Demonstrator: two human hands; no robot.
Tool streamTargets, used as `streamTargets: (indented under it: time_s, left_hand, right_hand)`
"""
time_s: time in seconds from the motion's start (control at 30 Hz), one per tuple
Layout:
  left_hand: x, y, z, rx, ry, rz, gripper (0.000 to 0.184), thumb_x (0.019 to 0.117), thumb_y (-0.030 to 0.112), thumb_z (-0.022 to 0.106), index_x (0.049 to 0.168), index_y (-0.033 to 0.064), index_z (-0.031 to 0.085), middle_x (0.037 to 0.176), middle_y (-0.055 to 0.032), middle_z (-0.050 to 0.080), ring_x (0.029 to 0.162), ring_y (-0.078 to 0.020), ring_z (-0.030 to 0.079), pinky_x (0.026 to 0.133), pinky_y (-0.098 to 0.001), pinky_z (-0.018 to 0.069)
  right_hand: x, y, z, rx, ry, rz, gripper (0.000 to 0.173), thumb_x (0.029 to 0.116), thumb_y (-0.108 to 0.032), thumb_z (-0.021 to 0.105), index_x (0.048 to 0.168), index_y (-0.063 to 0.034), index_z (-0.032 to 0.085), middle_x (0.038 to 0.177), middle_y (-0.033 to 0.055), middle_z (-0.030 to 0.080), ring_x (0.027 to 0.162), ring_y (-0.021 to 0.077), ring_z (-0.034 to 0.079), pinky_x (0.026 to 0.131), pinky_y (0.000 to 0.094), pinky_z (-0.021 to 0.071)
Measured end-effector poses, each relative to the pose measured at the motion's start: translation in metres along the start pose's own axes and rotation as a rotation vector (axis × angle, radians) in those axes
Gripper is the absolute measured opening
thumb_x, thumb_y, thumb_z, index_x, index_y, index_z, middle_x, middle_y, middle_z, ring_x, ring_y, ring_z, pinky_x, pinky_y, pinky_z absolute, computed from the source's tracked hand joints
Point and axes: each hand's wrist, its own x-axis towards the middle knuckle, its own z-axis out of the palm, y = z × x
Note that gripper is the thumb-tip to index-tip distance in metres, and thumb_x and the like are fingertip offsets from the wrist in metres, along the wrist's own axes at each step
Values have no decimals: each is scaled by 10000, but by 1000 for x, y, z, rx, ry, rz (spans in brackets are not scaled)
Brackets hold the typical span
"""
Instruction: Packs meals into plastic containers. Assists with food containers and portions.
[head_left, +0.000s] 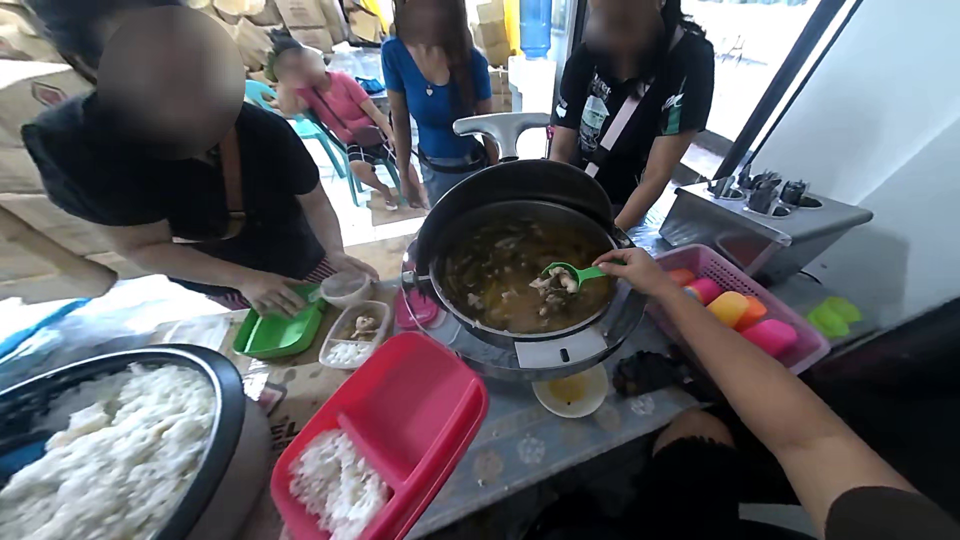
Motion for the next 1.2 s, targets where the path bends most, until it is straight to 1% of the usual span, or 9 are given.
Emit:
streamTargets:
  time_s: [0.07,0.13,0.3,0.47,0.57,0.67,0.73,0.83,1.2]
  left_hand:
    - [8,-3,5,26,-38,-38,377,870,218,697,1238,219,616,1134,69,734,1038,-66,703,875,-288,601]
    - [15,0,27,91,2,-131,470,865,156,591,1296,191,407,1084,126,708,984,-31,699,827,-267,614]
    - [26,3,94,151,70,-292,587,921,80,425,1469,95,215,1102,11,656,870,-95,726,696,-289,640]
    - [38,-7,133,157,69,-347,583,967,68,411,1509,73,198,1079,-63,638,833,-138,724,673,-302,630]
    - [41,-8,147,174,74,-351,605,976,64,421,1532,71,183,1115,-86,610,854,-147,713,692,-310,621]
    - [39,-10,149,155,45,-353,635,961,66,439,1538,77,174,1155,-92,604,878,-150,715,701,-313,626]
    - [37,-10,148,145,31,-367,624,956,66,435,1526,78,182,1176,-94,613,887,-154,721,700,-317,629]
    - [34,-13,146,137,17,-376,629,930,63,422,1510,88,181,1207,-79,611,873,-142,723,688,-317,631]
    - [27,-11,135,129,29,-395,676,862,67,449,1489,88,199,1155,-56,635,866,-134,731,663,-318,638]
  right_hand:
    - [-2,-3,-2,87,22,41,179,1024,-101,610,1115,18,709,1005,111,694,825,123,575,789,334,488]
    - [-4,-9,-5,161,47,69,169,1024,-99,607,1106,12,703,946,68,674,762,66,526,730,265,456]
    - [-7,-42,-18,306,68,63,154,1022,-70,592,1106,14,689,889,10,658,711,5,534,696,193,468]
    - [-26,-86,-15,328,-2,-21,126,1016,-49,588,1063,-4,695,863,-18,668,699,-15,553,672,168,475]
    - [-42,-97,-4,146,-55,-158,139,1010,-77,610,1077,-13,714,972,42,711,831,54,639,800,273,544]
    - [-55,-101,10,-177,-10,-460,149,981,-90,643,1053,-44,765,975,92,720,924,200,669,854,429,542]
    - [-60,-100,21,-392,92,-748,159,936,-122,654,1004,-79,792,853,85,697,828,261,646,750,447,511]
    - [-66,-103,26,-575,194,-986,178,947,-156,628,985,-110,797,800,71,669,772,271,635,705,439,490]
    - [-84,-109,13,-710,399,-1129,196,974,-147,598,1017,-129,788,810,65,680,819,254,626,765,399,447]
